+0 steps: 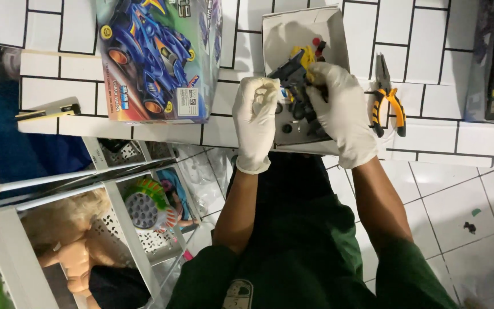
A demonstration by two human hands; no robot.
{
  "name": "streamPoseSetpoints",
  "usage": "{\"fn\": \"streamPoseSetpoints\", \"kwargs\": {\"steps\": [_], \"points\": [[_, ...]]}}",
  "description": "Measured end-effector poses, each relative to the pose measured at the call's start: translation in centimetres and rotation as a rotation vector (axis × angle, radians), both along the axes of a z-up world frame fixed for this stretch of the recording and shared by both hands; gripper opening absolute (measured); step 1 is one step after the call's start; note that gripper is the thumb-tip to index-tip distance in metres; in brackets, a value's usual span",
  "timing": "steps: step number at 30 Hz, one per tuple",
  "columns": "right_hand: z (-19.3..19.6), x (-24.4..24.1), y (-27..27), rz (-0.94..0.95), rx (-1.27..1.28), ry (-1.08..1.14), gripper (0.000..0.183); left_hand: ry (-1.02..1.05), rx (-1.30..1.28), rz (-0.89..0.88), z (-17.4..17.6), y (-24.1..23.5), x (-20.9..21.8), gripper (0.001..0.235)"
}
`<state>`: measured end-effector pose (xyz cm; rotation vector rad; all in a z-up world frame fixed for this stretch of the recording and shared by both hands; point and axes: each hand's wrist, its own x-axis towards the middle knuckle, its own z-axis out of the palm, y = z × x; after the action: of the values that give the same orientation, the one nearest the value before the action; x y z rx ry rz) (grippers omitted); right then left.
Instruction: Assembling a plastic model toy car by fitting together the chassis, motor, gears, and body components.
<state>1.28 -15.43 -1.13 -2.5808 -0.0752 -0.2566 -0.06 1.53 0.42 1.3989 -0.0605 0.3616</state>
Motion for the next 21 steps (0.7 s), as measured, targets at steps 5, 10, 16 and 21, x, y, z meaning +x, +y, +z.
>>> {"fn": "streamPoseSetpoints", "kwargs": {"steps": [5, 10, 16, 21], "points": [[3.9, -0.9, -1.7, -0.087, 0.515, -0.091, 0.021, 0.046, -0.179, -0.112, -0.6, -1.0, -0.3, 0.028], [4.0, -2.7, 0.9, -0.043, 0.658, -0.05, 0.02, 0.042, -0.212, -0.342, -6.5, -2.7, -0.5, 0.038], [3.2, -2.6, -0.8, 0.07, 0.092, -0.111, 0.015, 0.24, -0.186, -0.336, -8.4, -3.0, -0.5, 0.043], [6.1, -2.5, -0.6, 0.235, 0.025, -0.249, 0.04, 0.161, 0.004, -0.488, -2.3, -2.6, -0.9, 0.047]]}}
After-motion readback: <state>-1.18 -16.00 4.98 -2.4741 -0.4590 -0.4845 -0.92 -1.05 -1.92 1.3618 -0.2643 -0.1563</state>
